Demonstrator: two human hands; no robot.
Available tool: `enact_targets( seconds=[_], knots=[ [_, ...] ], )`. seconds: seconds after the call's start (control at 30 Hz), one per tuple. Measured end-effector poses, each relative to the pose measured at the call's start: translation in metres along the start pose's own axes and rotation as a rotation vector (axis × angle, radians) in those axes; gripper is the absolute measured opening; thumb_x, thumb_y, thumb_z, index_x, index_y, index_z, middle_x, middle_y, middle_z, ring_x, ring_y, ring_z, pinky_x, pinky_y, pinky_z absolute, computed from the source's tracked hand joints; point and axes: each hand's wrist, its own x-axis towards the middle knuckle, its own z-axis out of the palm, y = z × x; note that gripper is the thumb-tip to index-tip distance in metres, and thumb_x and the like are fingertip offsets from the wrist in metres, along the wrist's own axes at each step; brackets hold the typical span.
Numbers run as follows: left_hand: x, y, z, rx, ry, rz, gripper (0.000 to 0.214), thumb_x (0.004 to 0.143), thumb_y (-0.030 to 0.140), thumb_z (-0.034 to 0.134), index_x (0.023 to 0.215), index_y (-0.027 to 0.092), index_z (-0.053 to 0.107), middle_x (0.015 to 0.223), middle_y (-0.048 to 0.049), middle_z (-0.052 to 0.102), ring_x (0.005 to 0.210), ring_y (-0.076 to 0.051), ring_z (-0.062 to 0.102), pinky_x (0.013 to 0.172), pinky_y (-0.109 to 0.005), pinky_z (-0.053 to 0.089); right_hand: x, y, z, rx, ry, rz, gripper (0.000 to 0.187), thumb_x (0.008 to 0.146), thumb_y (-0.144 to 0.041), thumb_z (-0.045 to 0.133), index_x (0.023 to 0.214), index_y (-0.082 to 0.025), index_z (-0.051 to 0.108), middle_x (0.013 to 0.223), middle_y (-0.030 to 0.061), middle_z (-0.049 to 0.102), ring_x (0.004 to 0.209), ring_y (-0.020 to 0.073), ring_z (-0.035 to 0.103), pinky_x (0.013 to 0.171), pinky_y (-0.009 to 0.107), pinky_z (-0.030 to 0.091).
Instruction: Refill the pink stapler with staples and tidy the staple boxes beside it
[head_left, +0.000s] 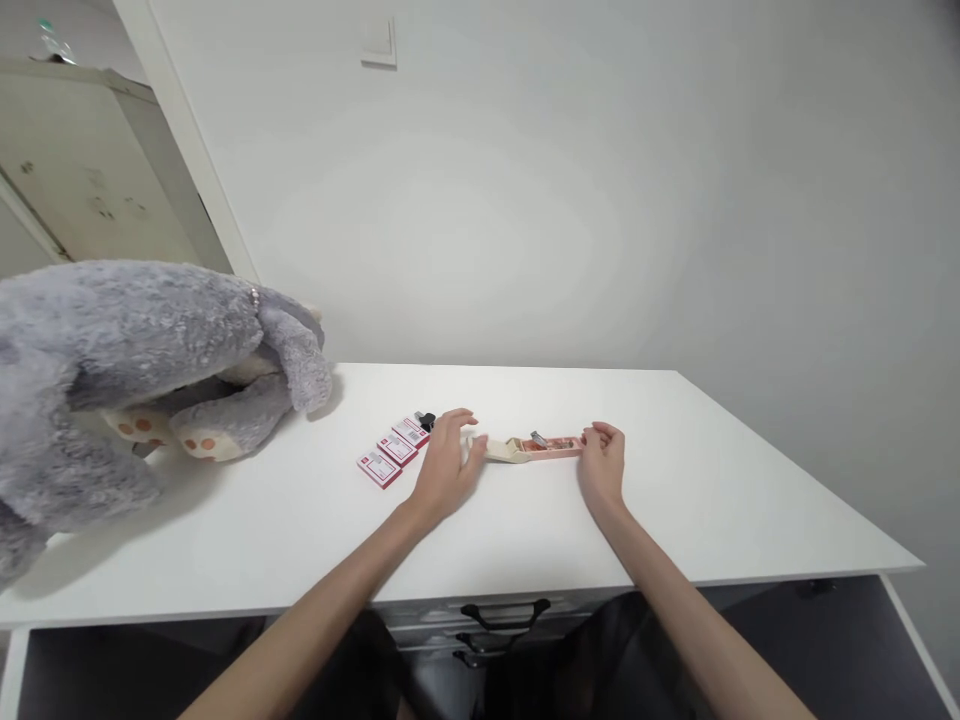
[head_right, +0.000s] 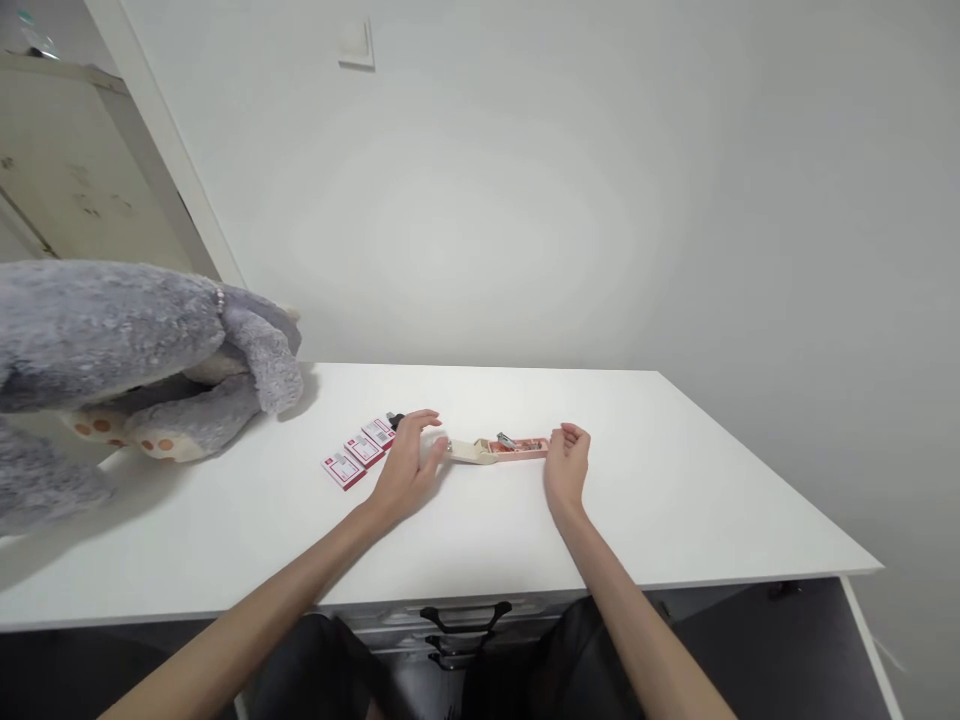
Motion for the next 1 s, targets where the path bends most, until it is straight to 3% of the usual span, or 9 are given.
enact_targets(
  seconds=[0.1, 0.2, 0.33, 0.47, 0.63, 0.8, 0.87, 1.0],
  knots=[
    [-0.013, 0.0, -0.016, 0.1, 0.029, 0.005, 0.022, 0.109, 0.033, 0.047, 0.127, 0.022, 0.053, 0.141, -0.0146, 0.055, 0.136, -0.027, 0.051, 0.119, -0.051, 0.04, -0.024, -0.003, -0.009, -0.059, 0.11, 0.013, 0.03, 0.089, -0.041, 0.067, 0.112, -0.027, 0.055, 0.114, 0.0057, 0.063, 0.109, 0.0237, 0.063, 0.088, 0.034, 0.053],
    [-0.029, -0.006, -0.041, 0.245, 0.037, 0.002, 0.026, 0.105, 0.034, 0.053, 0.128, 0.023, 0.053, 0.145, -0.0156, 0.053, 0.14, -0.032, 0.048, 0.12, -0.058, 0.037, -0.048, -0.009, -0.015, -0.183, 0.074, 0.03, 0.024, 0.092, -0.042, 0.066, 0.111, -0.028, 0.058, 0.113, 0.0066, 0.065, 0.103, 0.0246, 0.065, 0.085, 0.035, 0.052],
    [-0.05, -0.024, -0.081, 0.385, 0.094, -0.091, 0.04, 0.099, 0.041, 0.06, 0.134, 0.022, 0.051, 0.146, -0.0179, 0.051, 0.137, -0.037, 0.048, 0.116, -0.061, 0.04, -0.067, -0.021, -0.015, -0.265, -0.131, 0.032, 0.018, 0.097, -0.047, 0.061, 0.097, -0.028, 0.059, 0.086, 0.0027, 0.067, 0.078, 0.0243, 0.062, 0.07, 0.034, 0.048],
    [-0.063, -0.046, -0.107, 0.488, 0.077, -0.185, 0.061, 0.092, 0.054, 0.065, 0.139, 0.018, 0.048, 0.143, -0.0204, 0.056, 0.138, -0.043, 0.049, 0.113, -0.065, 0.041, -0.076, -0.032, -0.008, -0.327, -0.416, -0.005, 0.024, 0.096, -0.05, 0.061, 0.087, -0.027, 0.061, 0.074, 0.0016, 0.065, 0.071, 0.024, 0.06, 0.067, 0.034, 0.045],
    [-0.067, -0.05, -0.115, 0.39, 0.025, -0.362, 0.071, 0.088, 0.059, 0.068, 0.141, 0.02, 0.043, 0.138, -0.0166, 0.064, 0.128, -0.04, 0.063, 0.108, -0.061, 0.048, -0.083, -0.039, -0.004, -0.433, -0.574, -0.106, 0.016, 0.094, -0.04, 0.061, 0.087, -0.027, 0.067, 0.083, 0.0027, 0.071, 0.076, 0.0239, 0.063, 0.071, 0.035, 0.046],
    [-0.067, -0.035, -0.118, 0.193, 0.098, -0.452, 0.077, 0.082, 0.062, 0.078, 0.138, 0.025, 0.041, 0.14, -0.0142, 0.065, 0.125, -0.033, 0.069, 0.099, -0.05, 0.058, -0.088, -0.044, -0.001, -0.406, -0.639, -0.112, 0.017, 0.092, -0.038, 0.062, 0.087, -0.025, 0.07, 0.082, 0.0036, 0.074, 0.078, 0.0245, 0.065, 0.072, 0.037, 0.049],
    [-0.068, -0.029, -0.118, 0.138, 0.104, -0.392, 0.077, 0.082, 0.062, 0.08, 0.138, 0.026, 0.041, 0.139, -0.0129, 0.066, 0.123, -0.031, 0.07, 0.099, -0.048, 0.059, -0.091, -0.048, 0.003, -0.371, -0.69, -0.096, 0.017, 0.093, -0.039, 0.062, 0.088, -0.024, 0.071, 0.084, 0.0037, 0.075, 0.081, 0.0244, 0.066, 0.073, 0.036, 0.049],
    [-0.072, -0.019, -0.117, 0.172, 0.076, -0.129, 0.07, 0.085, 0.057, 0.08, 0.141, 0.029, 0.047, 0.14, -0.0107, 0.066, 0.125, -0.031, 0.069, 0.106, -0.051, 0.057, -0.099, -0.056, 0.017, -0.306, -0.837, -0.055, 0.016, 0.093, -0.038, 0.064, 0.092, -0.024, 0.072, 0.087, 0.0025, 0.076, 0.084, 0.0223, 0.066, 0.074, 0.034, 0.048]
  ],
)
